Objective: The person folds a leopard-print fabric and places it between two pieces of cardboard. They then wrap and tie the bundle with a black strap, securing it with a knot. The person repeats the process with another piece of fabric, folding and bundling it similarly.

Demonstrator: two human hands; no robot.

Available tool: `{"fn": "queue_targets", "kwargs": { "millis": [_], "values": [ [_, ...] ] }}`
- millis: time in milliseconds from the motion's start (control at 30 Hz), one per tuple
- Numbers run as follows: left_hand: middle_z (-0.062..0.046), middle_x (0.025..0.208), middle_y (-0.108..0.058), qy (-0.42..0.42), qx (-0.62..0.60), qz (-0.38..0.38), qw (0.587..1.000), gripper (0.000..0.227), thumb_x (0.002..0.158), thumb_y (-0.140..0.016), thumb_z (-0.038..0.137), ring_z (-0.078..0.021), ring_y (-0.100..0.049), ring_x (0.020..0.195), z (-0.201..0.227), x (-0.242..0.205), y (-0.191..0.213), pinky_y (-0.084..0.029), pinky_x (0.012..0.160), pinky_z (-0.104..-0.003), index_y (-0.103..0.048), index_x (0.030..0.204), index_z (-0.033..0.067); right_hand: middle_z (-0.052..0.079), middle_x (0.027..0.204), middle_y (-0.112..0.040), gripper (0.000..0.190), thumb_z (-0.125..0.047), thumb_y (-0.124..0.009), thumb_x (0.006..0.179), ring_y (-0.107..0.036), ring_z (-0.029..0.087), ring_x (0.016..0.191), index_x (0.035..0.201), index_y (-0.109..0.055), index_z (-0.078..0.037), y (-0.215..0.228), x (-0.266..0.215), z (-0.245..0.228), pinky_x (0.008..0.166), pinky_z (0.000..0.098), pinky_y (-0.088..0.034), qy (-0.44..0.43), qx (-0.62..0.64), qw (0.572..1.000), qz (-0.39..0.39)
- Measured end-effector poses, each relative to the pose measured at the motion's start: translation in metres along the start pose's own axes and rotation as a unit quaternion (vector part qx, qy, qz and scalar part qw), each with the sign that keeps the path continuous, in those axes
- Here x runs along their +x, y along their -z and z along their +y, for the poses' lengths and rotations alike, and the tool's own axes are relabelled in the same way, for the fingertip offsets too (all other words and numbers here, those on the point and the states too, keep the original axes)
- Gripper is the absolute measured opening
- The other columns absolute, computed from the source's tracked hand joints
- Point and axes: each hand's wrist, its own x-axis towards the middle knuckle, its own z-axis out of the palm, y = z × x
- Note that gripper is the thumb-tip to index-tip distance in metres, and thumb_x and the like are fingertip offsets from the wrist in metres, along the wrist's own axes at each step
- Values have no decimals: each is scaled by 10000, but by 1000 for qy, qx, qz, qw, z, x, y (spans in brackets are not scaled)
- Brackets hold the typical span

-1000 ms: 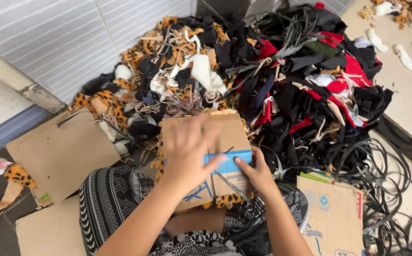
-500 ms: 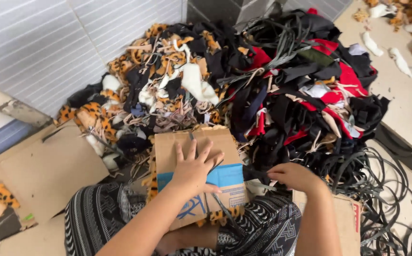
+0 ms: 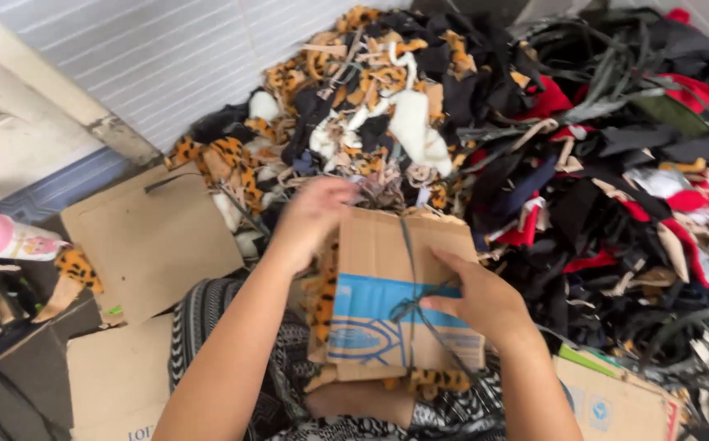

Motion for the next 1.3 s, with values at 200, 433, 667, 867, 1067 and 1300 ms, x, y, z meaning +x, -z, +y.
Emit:
{"fn": "queue_targets", "kwargs": {
  "millis": [200, 433, 667, 867, 1067, 1300],
  "values": [
    [-106, 1302, -558, 234, -56, 499, 833, 720, 777, -888, 274, -315, -591, 1220, -268, 97, 195, -465, 1015, -564, -491, 1372, 194, 50, 1532, -540, 896, -508, -849, 767, -609, 259, 1334, 1548, -412, -462, 3, 9, -3, 1072, 381, -547, -68, 38, 997, -29],
    [-178, 1062, -624, 192, 8, 455, 870, 572, 747, -876, 149, -235, -665, 909, -223, 75, 173, -545, 800, -296, -527, 1138, -79, -54, 1151, -745, 949, -406, -911, 678, -685, 156, 890, 1512, -458, -446, 4, 10, -5, 800, 280, -527, -75, 45, 996, -7],
    [-69, 1126, -435, 138, -50, 455, 878, 303, 1010, -630, 234, -236, -435, 1058, -77, 30, 166, -435, 911, -421, -521, 1276, 135, 47, 1432, -591, 918, -406, -882, 733, -666, 258, 1186, 1534, -437, -440, 6, 4, -11, 954, 361, -574, -84, 80, 993, -16],
    [-182, 1432, -396, 113, 386, 417, 815, 630, 945, -756, 233, -390, -403, 1325, -95, 35, 136, -274, 1107, -569, -402, 1457, 137, 171, 1568, -469, 863, -379, -841, 807, -602, 365, 1321, 1561, -421, -384, 12, -7, -21, 1027, 423, -582, -67, 105, 992, -14],
    [-175, 1354, -583, 245, 186, 298, 904, 814, 849, -808, 439, -325, -606, 1222, -233, 80, 160, -486, 1014, -512, -401, 1462, 92, 163, 1577, -461, 879, -396, -862, 789, -584, 379, 1338, 1556, -436, -366, 13, -11, -21, 1046, 428, -563, -70, 126, 989, -20],
    [41, 657, -482, 7, -108, 451, 886, 380, 1048, -428, 432, -66, -557, 652, -60, 39, 137, -605, 707, -225, -681, 941, 170, 155, 1560, -486, 882, -414, -872, 771, -592, 361, 1328, 1547, -454, -369, 12, -8, -18, 1042, 425, -563, -64, 129, 989, -15]
  ]
}}
